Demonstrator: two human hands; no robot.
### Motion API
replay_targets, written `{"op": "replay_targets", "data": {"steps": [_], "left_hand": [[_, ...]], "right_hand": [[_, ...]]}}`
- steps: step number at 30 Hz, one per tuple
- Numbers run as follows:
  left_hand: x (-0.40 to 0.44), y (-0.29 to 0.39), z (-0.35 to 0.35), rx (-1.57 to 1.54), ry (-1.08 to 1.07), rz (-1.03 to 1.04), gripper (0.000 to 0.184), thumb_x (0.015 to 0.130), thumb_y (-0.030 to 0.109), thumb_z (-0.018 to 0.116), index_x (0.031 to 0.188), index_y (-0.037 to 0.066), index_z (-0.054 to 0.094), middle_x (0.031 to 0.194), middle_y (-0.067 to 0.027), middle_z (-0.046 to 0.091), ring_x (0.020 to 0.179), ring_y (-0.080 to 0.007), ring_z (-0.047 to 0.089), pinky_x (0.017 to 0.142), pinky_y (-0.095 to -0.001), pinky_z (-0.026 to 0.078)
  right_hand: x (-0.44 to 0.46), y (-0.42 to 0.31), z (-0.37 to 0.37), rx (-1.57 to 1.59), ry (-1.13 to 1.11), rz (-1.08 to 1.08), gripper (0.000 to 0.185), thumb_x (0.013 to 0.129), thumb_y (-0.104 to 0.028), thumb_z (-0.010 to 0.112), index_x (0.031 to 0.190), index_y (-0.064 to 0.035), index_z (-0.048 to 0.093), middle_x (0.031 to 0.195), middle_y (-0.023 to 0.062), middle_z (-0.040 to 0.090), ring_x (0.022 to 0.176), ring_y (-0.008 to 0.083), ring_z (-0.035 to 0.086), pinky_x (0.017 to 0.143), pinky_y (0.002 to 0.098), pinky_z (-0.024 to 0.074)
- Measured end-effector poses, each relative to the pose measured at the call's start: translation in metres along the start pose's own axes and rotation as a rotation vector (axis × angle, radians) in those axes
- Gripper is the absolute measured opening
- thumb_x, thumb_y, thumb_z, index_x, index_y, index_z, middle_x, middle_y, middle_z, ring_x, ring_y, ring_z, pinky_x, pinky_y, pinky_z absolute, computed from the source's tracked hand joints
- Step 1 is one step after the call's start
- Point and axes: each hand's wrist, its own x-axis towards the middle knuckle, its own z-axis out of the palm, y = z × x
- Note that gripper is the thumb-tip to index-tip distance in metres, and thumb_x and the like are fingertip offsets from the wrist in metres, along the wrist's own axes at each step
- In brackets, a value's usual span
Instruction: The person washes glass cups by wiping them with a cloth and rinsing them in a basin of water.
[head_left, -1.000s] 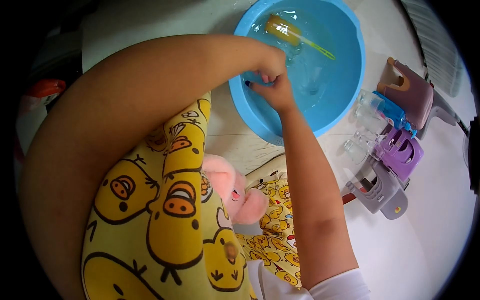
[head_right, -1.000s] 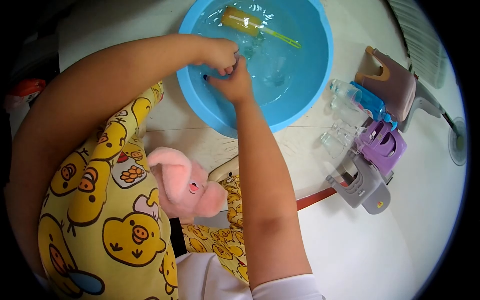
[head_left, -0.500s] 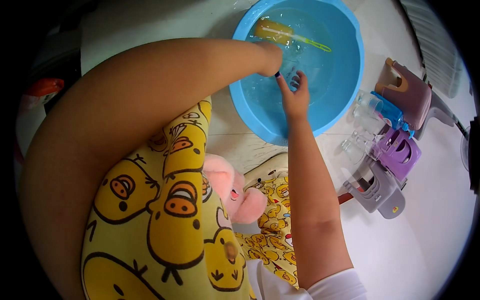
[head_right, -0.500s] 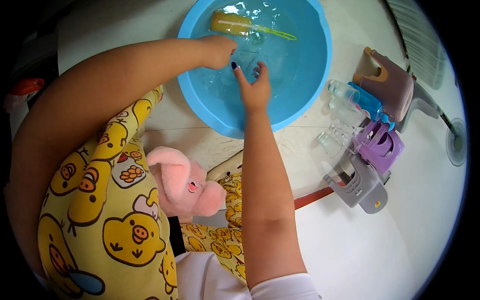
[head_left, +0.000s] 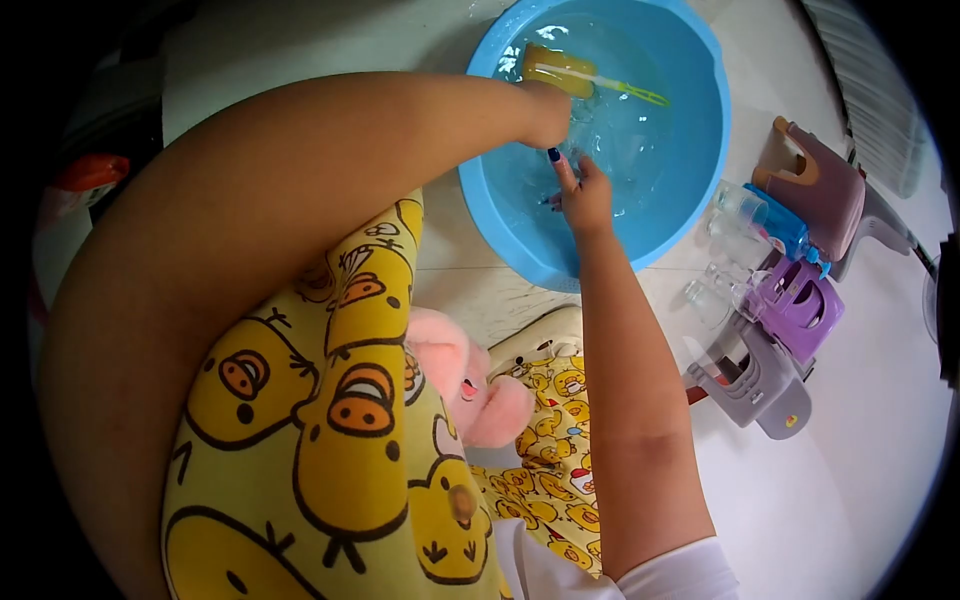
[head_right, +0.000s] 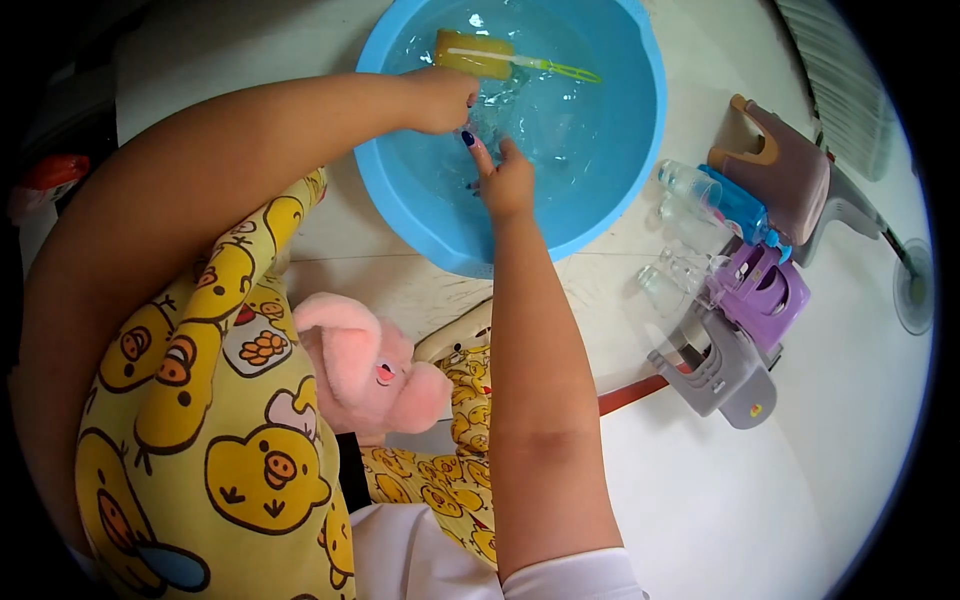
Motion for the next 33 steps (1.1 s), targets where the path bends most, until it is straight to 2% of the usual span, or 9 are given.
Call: {"op": "replay_targets", "data": {"steps": [8, 10, 11, 14, 17, 22, 26, 28, 33], "left_hand": [[-0.003, 0.0, -0.002, 0.051, -0.089, -0.012, 0.023, 0.072, 0.01, 0.054, 0.094, 0.003, 0.055, 0.088, -0.0156, 0.059, 0.083, -0.0289, 0.057, 0.068, -0.0366, 0.045], [-0.002, 0.001, 0.0, 0.066, -0.094, -0.011, 0.022, 0.072, 0.011, 0.053, 0.093, 0.003, 0.055, 0.088, -0.0155, 0.059, 0.082, -0.0293, 0.057, 0.068, -0.037, 0.045], [-0.002, 0.001, 0.0, 0.082, -0.1, -0.011, 0.022, 0.072, 0.011, 0.053, 0.092, 0.003, 0.056, 0.087, -0.0155, 0.059, 0.081, -0.0297, 0.057, 0.068, -0.0373, 0.045], [-0.004, 0.001, -0.003, 0.069, -0.107, -0.04, 0.02, 0.072, 0.013, 0.052, 0.09, 0.003, 0.057, 0.086, -0.0159, 0.059, 0.08, -0.0306, 0.057, 0.069, -0.0382, 0.045], [-0.003, -0.002, 0.001, 0.054, -0.046, 0.021, 0.021, 0.073, 0.015, 0.051, 0.089, 0.003, 0.058, 0.086, -0.0168, 0.06, 0.081, -0.0311, 0.057, 0.069, -0.0386, 0.045], [-0.001, -0.003, -0.002, -0.017, 0.023, -0.038, 0.027, 0.073, 0.016, 0.051, 0.097, 0.004, 0.056, 0.091, -0.0166, 0.059, 0.086, -0.0305, 0.057, 0.073, -0.0382, 0.045], [0.001, -0.003, 0.001, -0.069, 0.128, -0.101, 0.03, 0.076, 0.02, 0.049, 0.1, 0.002, 0.053, 0.095, -0.0167, 0.058, 0.089, -0.0302, 0.056, 0.077, -0.039, 0.044], [-0.001, -0.001, -0.001, -0.076, 0.107, -0.096, 0.031, 0.078, 0.022, 0.047, 0.1, 0.001, 0.053, 0.095, -0.017, 0.058, 0.088, -0.0304, 0.056, 0.077, -0.0394, 0.044], [-0.003, -0.001, -0.002, -0.11, 0.083, -0.039, 0.035, 0.081, 0.027, 0.044, 0.1, -0.001, 0.053, 0.09, -0.0172, 0.06, 0.086, -0.0309, 0.057, 0.077, -0.04, 0.043]], "right_hand": [[0.001, -0.01, 0.019, -0.265, 0.09, -0.027, 0.061, 0.066, -0.042, 0.07, 0.1, 0.0065, 0.053, 0.083, 0.0219, 0.059, 0.08, 0.0299, 0.059, 0.066, 0.0371, 0.0455], [0.01, -0.005, 0.036, 0.016, 0.115, -0.302, 0.062, 0.059, -0.035, 0.075, 0.097, 0.0066, 0.049, 0.094, 0.0219, 0.057, 0.086, 0.0306, 0.057, 0.071, 0.0366, 0.0447], [0.011, -0.005, 0.042, 0.017, 0.115, -0.301, 0.062, 0.059, -0.035, 0.075, 0.097, 0.0066, 0.049, 0.094, 0.0219, 0.057, 0.086, 0.0306, 0.057, 0.071, 0.0366, 0.0447], [0.009, -0.016, 0.053, 0.251, 0.106, -0.155, 0.064, 0.053, -0.028, 0.078, 0.097, 0.0046, 0.045, 0.103, 0.0198, 0.054, 0.089, 0.0305, 0.056, 0.073, 0.0352, 0.0442], [0.008, -0.016, 0.048, 0.262, 0.039, -0.186, 0.057, 0.06, -0.018, 0.074, 0.108, -0.0009, 0.047, 0.101, 0.0105, 0.056, 0.089, 0.021, 0.055, 0.071, 0.0302, 0.0446], [-0.005, -0.036, 0.008, 0.666, -0.497, 0.277, 0.052, 0.071, -0.033, 0.064, 0.11, -0.0038, 0.046, 0.101, 0.0103, 0.056, 0.081, 0.0209, 0.057, 0.065, 0.0249, 0.0459], [-0.004, -0.027, -0.006, 0.759, -0.498, 0.34, 0.053, 0.074, -0.041, 0.057, 0.108, -0.0016, 0.046, 0.097, 0.0151, 0.057, 0.075, 0.0217, 0.058, 0.06, 0.0249, 0.0467], [0.0, -0.02, -0.014, 0.955, -0.647, 0.455, 0.059, 0.076, -0.049, 0.05, 0.106, 0.0013, 0.045, 0.09, 0.0198, 0.057, 0.068, 0.0211, 0.057, 0.055, 0.0241, 0.0464], [-0.007, -0.012, -0.032, 1.043, -0.737, 0.504, 0.065, 0.075, -0.053, 0.048, 0.105, 0.0049, 0.048, 0.086, 0.0244, 0.058, 0.065, 0.0246, 0.059, 0.053, 0.0276, 0.0486]]}}
